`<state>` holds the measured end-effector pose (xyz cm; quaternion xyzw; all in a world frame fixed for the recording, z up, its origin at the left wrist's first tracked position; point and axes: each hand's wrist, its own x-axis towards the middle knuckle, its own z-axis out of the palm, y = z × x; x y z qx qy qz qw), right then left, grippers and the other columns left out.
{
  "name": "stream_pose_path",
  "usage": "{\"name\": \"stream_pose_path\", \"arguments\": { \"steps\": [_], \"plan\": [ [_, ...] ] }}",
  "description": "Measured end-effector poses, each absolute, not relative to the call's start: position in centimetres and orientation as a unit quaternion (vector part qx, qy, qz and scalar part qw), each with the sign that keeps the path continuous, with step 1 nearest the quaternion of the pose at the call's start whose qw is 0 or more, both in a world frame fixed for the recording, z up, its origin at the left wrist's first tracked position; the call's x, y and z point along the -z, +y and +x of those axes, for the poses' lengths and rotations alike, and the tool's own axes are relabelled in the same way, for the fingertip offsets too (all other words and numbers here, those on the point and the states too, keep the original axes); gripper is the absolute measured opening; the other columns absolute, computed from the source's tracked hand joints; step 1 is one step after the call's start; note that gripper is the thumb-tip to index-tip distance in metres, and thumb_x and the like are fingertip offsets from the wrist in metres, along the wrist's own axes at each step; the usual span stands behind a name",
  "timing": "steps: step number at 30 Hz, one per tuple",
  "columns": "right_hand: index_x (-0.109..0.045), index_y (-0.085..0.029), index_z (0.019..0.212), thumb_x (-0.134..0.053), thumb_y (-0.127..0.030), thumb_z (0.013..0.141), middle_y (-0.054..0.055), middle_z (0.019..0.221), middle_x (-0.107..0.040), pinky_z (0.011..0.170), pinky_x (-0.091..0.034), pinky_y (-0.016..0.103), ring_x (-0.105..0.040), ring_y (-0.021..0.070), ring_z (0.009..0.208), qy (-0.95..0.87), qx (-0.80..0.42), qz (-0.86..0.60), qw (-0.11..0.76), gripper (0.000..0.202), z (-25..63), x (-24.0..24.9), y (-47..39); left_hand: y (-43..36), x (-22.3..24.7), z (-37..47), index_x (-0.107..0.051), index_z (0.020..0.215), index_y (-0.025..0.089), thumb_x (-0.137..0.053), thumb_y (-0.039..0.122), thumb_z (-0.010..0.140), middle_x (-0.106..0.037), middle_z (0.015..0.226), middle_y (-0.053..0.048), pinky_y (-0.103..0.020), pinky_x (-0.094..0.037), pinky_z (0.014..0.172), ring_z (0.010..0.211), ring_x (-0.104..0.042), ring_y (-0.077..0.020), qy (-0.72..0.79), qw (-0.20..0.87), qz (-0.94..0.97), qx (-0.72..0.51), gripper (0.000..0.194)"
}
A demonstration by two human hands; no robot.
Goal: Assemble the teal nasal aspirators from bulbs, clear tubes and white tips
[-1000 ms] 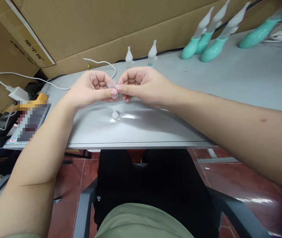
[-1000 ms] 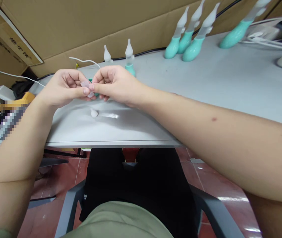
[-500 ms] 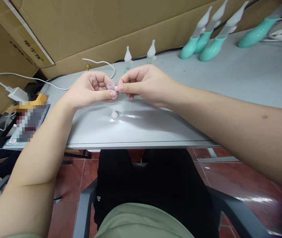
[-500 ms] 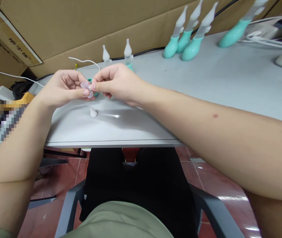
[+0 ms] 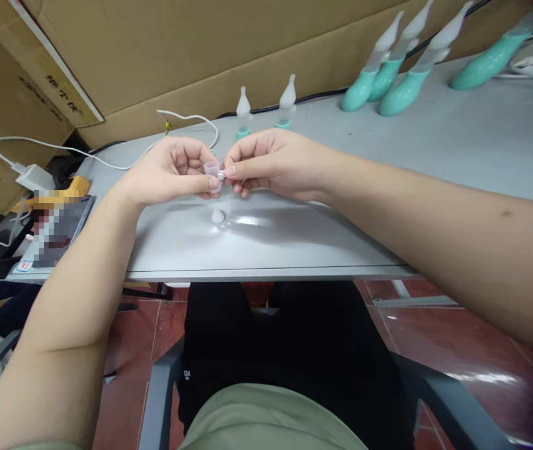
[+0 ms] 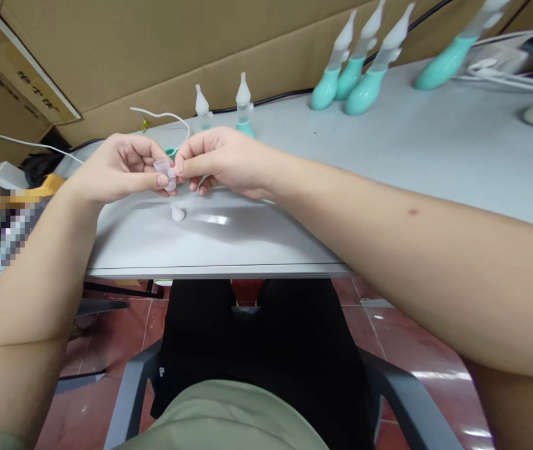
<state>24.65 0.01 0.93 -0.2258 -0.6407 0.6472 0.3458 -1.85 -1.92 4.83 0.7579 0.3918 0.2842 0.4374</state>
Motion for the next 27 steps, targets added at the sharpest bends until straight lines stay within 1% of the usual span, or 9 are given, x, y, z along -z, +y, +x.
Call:
{"name": "stream_pose_path", "arguments": {
  "steps": [8, 11, 14, 17, 19, 21, 24, 27],
  "plan": [
    [-0.081, -0.016, 0.090, -0.118, -0.023, 0.097, 0.004, 0.086, -0.081, 0.072, -0.065, 0.026, -0.074, 0.0133, 0.072, -0.636, -0.648, -0.236, 0.346, 0.039, 24.5, -1.2, -0.1, -2.0, -5.0, -2.0, -0.084, 0.092, 0.022, -0.125, 0.051, 0.076, -0.091, 0.092, -0.002, -0.044, -0.088, 0.087, 0.087, -0.097, -0.0270, 0.393, 0.431, 0.763, -0.280, 0.053],
    [-0.082, -0.016, 0.087, -0.115, -0.016, 0.096, 0.005, 0.089, -0.083, 0.072, -0.065, 0.025, -0.074, 0.0129, 0.073, -0.632, -0.647, -0.244, 0.349, 0.034, 24.4, -1.2, -0.3, -2.1, -5.0, -1.9, -0.084, 0.092, 0.023, -0.124, 0.046, 0.077, -0.091, 0.091, -0.002, -0.042, -0.088, 0.086, 0.085, -0.096, -0.0257, 0.389, 0.434, 0.764, -0.276, 0.048],
    [-0.081, -0.018, 0.082, -0.107, -0.005, 0.095, 0.005, 0.087, -0.084, 0.072, -0.064, 0.024, -0.073, 0.0134, 0.075, -0.627, -0.642, -0.257, 0.360, 0.031, 24.3, -1.4, -0.6, -2.1, -5.1, -1.9, -0.084, 0.091, 0.022, -0.122, 0.043, 0.078, -0.090, 0.089, -0.003, -0.041, -0.087, 0.085, 0.084, -0.095, -0.0247, 0.384, 0.436, 0.766, -0.276, 0.045],
    [-0.077, -0.018, 0.076, -0.094, 0.005, 0.097, 0.005, 0.082, -0.079, 0.073, -0.062, 0.025, -0.071, 0.0135, 0.075, -0.619, -0.627, -0.276, 0.384, 0.035, 24.3, -1.8, -0.8, -2.1, -5.2, -2.0, -0.081, 0.090, 0.022, -0.121, 0.042, 0.079, -0.089, 0.089, -0.003, -0.041, -0.087, 0.084, 0.084, -0.094, -0.0250, 0.389, 0.428, 0.768, -0.276, 0.046],
    [-0.076, -0.018, 0.074, -0.090, 0.008, 0.098, 0.004, 0.080, -0.077, 0.073, -0.060, 0.026, -0.070, 0.0132, 0.073, -0.623, -0.611, -0.285, 0.397, 0.038, 24.4, -1.9, -0.8, -2.1, -5.1, -2.0, -0.080, 0.089, 0.022, -0.120, 0.041, 0.079, -0.090, 0.090, -0.004, -0.041, -0.086, 0.083, 0.083, -0.093, -0.0245, 0.392, 0.421, 0.768, -0.281, 0.046],
    [-0.076, -0.018, 0.076, -0.094, 0.008, 0.096, 0.003, 0.079, -0.076, 0.072, -0.059, 0.026, -0.069, 0.0133, 0.072, -0.636, -0.592, -0.286, 0.403, 0.037, 24.5, -1.9, -0.6, -2.2, -5.1, -2.1, -0.079, 0.088, 0.022, -0.119, 0.039, 0.079, -0.090, 0.091, -0.005, -0.041, -0.085, 0.083, 0.083, -0.093, -0.0241, 0.393, 0.415, 0.769, -0.285, 0.045],
    [-0.080, -0.019, 0.082, -0.103, 0.004, 0.090, 0.002, 0.081, -0.078, 0.071, -0.058, 0.028, -0.069, 0.0145, 0.073, -0.665, -0.565, -0.284, 0.398, 0.033, 24.8, -1.6, -0.2, -2.1, -5.0, -2.4, -0.083, 0.092, 0.021, -0.116, 0.039, 0.081, -0.089, 0.092, -0.005, -0.037, -0.082, 0.081, 0.083, -0.092, -0.0231, 0.395, 0.401, 0.779, -0.277, 0.039],
    [-0.087, -0.019, 0.092, -0.102, -0.003, 0.091, 0.001, 0.083, -0.080, 0.070, -0.055, 0.029, -0.067, 0.0145, 0.075, -0.715, -0.509, -0.289, 0.383, 0.022, 25.2, -1.4, 0.0, -1.9, -5.0, -3.0, -0.088, 0.099, 0.021, -0.116, 0.043, 0.083, -0.090, 0.095, -0.005, -0.033, -0.077, 0.077, 0.083, -0.091, -0.0215, 0.401, 0.377, 0.794, -0.258, 0.038]
  ]
}}
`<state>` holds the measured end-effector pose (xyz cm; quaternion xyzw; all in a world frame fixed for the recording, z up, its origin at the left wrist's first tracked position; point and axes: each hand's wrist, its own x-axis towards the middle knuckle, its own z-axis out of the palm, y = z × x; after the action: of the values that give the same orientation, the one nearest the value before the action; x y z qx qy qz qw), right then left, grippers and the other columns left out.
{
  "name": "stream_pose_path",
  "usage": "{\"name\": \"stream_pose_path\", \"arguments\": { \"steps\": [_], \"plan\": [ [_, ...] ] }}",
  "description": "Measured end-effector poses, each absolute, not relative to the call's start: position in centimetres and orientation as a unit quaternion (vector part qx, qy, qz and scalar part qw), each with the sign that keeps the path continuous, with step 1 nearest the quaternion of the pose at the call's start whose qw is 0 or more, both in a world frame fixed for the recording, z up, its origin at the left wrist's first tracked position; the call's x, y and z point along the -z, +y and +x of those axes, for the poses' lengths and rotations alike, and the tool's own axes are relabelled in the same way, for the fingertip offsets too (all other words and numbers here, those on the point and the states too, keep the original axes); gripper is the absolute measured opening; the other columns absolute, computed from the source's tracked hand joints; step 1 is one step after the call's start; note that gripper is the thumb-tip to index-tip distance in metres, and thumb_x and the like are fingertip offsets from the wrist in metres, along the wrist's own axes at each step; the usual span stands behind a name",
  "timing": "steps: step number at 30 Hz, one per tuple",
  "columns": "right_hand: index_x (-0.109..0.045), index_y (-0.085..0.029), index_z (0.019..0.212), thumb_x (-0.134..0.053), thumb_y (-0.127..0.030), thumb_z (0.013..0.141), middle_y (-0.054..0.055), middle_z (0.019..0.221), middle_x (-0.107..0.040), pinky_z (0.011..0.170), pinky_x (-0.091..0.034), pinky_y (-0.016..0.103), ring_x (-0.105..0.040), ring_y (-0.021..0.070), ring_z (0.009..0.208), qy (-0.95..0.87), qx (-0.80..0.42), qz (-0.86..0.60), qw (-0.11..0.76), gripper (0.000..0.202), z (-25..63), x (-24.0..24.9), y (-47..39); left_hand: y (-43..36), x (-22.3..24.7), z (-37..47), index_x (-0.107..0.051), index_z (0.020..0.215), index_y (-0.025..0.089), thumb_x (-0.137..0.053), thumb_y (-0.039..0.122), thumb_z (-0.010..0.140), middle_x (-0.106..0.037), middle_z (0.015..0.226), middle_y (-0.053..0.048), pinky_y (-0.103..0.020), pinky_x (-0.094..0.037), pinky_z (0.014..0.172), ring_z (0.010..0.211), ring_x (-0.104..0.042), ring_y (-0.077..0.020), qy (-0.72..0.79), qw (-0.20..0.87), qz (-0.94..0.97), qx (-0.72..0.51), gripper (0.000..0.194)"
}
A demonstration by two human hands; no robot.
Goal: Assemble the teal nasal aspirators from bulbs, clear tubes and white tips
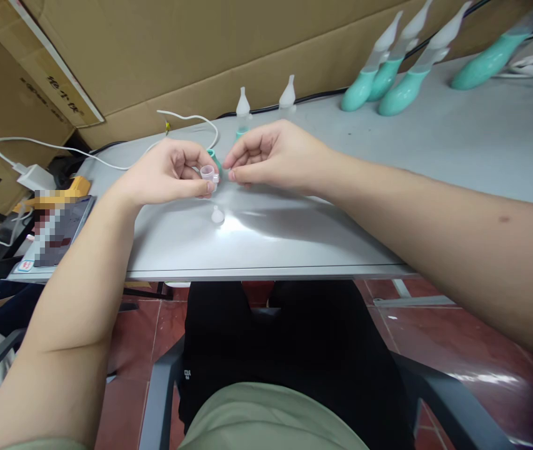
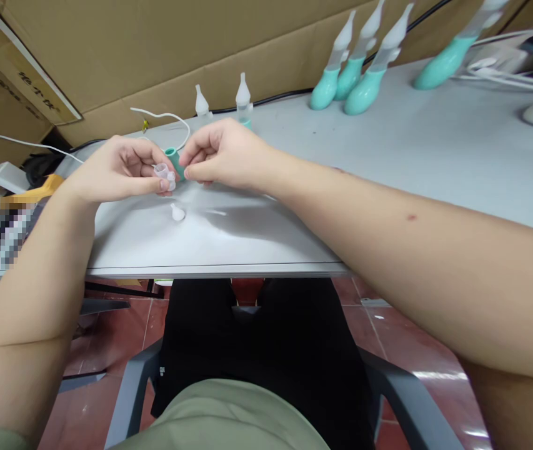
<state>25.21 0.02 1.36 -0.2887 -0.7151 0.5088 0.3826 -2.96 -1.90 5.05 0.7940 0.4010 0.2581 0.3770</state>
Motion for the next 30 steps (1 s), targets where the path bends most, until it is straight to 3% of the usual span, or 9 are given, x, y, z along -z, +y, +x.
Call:
{"name": "stream_pose_path", "arguments": {
  "steps": [4, 10, 17, 24, 27, 30],
  "plan": [
    [-0.092, -0.020, 0.092, -0.098, -0.009, 0.094, 0.001, 0.081, -0.080, 0.071, -0.051, 0.029, -0.066, 0.0153, 0.078, -0.799, -0.401, -0.290, 0.341, 0.012, 25.5, -1.1, 0.1, -1.9, -5.1, -3.6, -0.092, 0.102, 0.022, -0.115, 0.049, 0.086, -0.093, 0.102, -0.007, -0.034, -0.075, 0.075, 0.079, -0.086, -0.0194, 0.408, 0.335, 0.813, -0.246, 0.039],
    [-0.091, -0.020, 0.087, -0.094, -0.002, 0.091, -0.001, 0.080, -0.080, 0.080, -0.053, 0.031, -0.072, 0.0163, 0.082, -0.848, -0.352, -0.266, 0.294, 0.019, 25.3, -0.4, 0.4, -1.9, -5.2, -3.9, -0.093, 0.101, 0.026, -0.114, 0.055, 0.088, -0.087, 0.086, -0.002, -0.043, -0.080, 0.087, 0.072, -0.081, -0.0207, 0.408, 0.297, 0.838, -0.208, 0.038],
    [-0.093, -0.020, 0.089, -0.088, 0.007, 0.088, -0.004, 0.081, -0.080, 0.080, -0.048, 0.030, -0.067, 0.0128, 0.077, -0.856, -0.324, -0.281, 0.289, 0.028, 24.5, 0.3, 0.5, -1.5, -5.1, -3.9, -0.092, 0.101, 0.028, -0.101, 0.047, 0.090, -0.090, 0.088, 0.000, -0.038, -0.066, 0.080, 0.077, -0.082, -0.0225, 0.437, 0.228, 0.856, -0.156, 0.025],
    [-0.090, -0.018, 0.091, -0.086, 0.006, 0.091, 0.001, 0.090, -0.083, 0.080, -0.050, 0.032, -0.068, 0.0157, 0.083, -0.851, -0.290, -0.341, 0.276, 0.025, 23.4, -0.2, -0.2, -1.4, -5.2, -4.2, -0.090, 0.106, 0.028, -0.104, 0.041, 0.089, -0.091, 0.089, 0.001, -0.038, -0.065, 0.077, 0.080, -0.085, -0.0237, 0.437, 0.224, 0.859, -0.144, 0.026],
    [-0.091, -0.017, 0.097, -0.090, 0.000, 0.098, 0.004, 0.096, -0.086, 0.082, -0.052, 0.033, -0.070, 0.0168, 0.086, -0.854, -0.281, -0.356, 0.256, 0.017, 23.4, -0.7, -0.6, -1.9, -5.7, -4.6, -0.093, 0.114, 0.026, -0.113, 0.047, 0.087, -0.093, 0.098, -0.003, -0.039, -0.067, 0.077, 0.081, -0.084, -0.0232, 0.432, 0.239, 0.852, -0.172, 0.040],
    [-0.091, -0.018, 0.102, -0.088, -0.004, 0.105, 0.004, 0.099, -0.088, 0.087, -0.055, 0.034, -0.073, 0.0188, 0.090, -0.860, -0.265, -0.369, 0.235, 0.014, 23.8, -1.2, -0.7, -2.8, -6.1, -4.6, -0.096, 0.111, 0.024, -0.117, 0.057, 0.089, -0.084, 0.085, -0.002, -0.038, -0.059, 0.068, 0.070, -0.069, -0.0167, 0.423, 0.186, 0.840, -0.284, 0.045]
  ]
}}
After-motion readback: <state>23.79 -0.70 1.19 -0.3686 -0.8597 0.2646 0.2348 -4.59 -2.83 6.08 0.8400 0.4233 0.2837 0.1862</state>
